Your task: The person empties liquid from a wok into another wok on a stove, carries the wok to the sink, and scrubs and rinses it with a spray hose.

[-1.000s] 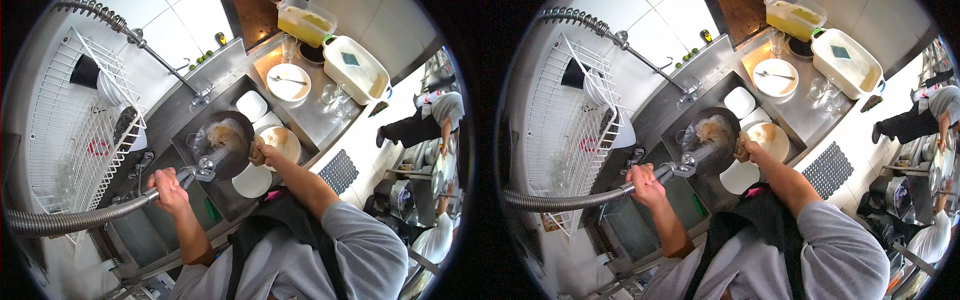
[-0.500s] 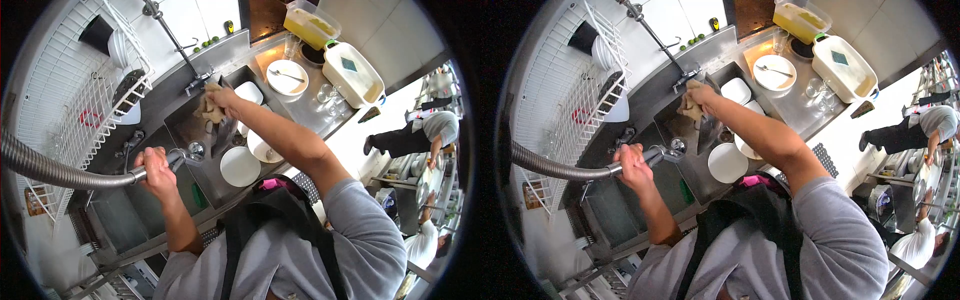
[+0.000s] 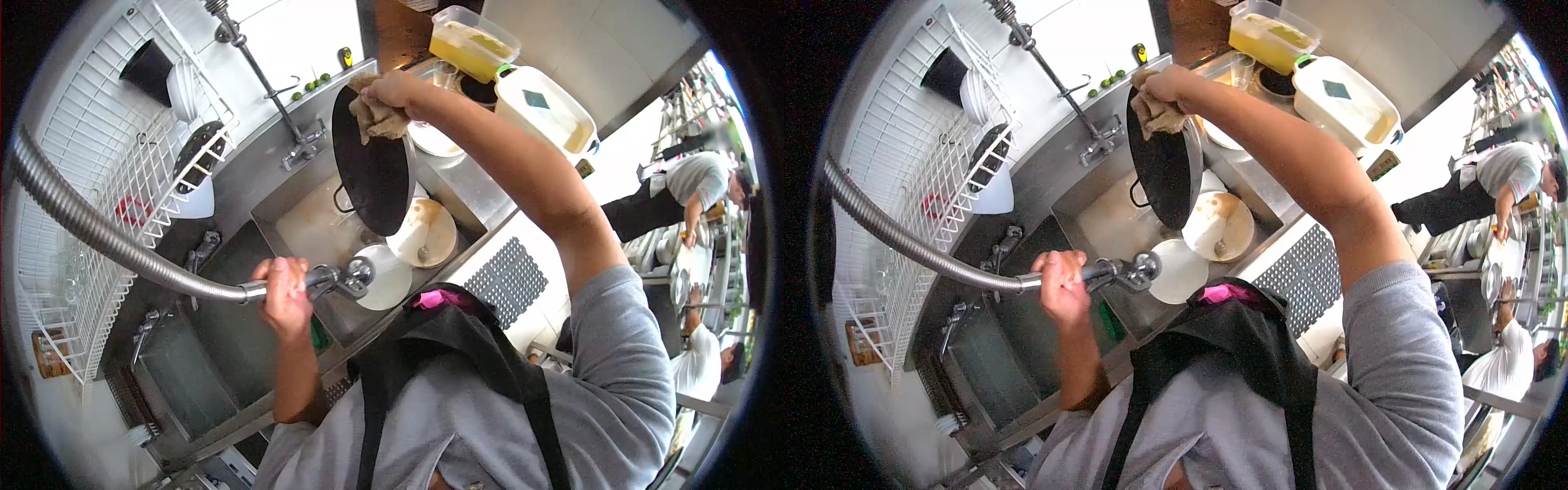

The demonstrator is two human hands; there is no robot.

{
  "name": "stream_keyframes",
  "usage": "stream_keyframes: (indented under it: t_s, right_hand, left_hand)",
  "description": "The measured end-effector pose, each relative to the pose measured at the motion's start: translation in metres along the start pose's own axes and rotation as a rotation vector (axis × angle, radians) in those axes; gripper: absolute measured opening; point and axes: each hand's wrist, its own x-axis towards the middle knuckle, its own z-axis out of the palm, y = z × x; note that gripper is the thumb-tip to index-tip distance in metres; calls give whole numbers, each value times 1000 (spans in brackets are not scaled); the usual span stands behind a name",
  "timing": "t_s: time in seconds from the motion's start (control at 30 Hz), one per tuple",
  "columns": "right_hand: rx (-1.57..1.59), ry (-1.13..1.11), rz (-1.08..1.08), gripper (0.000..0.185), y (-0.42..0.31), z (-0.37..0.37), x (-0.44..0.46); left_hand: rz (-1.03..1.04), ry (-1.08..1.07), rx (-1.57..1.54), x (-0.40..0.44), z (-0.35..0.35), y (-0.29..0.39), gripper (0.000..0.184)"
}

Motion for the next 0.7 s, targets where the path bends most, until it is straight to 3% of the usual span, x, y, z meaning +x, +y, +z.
stream_keyframes:
  t_s: [0.1,0.17,0.23,0.37,0.5,0.57,0.63,0.7]
  right_hand:
    - [-70,30,-5,23,-20,-9,-14]
    - [50,-4,-34,26,-32,-16,-32]
    - [-126,81,49,28,-36,-22,-23]
    - [-149,102,-47,28,-50,-39,-38]
    - [-123,-54,-63,22,-44,-60,-17]
    - [-65,24,33,19,-57,-60,-36]
    - [-300,-259,-254,33,-45,-66,-17]
    - [-187,-175,-140,33,-52,-66,-31]
  left_hand:
    - [-2,-45,-6,-3,21,-17,32]
    - [7,-89,-24,-3,31,-24,32]
    - [38,-158,-65,-4,40,-29,32]
    - [112,-153,-58,-10,60,-37,32]
    - [187,-225,-46,-11,67,-40,31]
    - [206,-228,-26,-14,65,-45,30]
    - [226,-227,-5,-16,63,-46,29]
    - [311,-281,118,-16,61,-42,29]
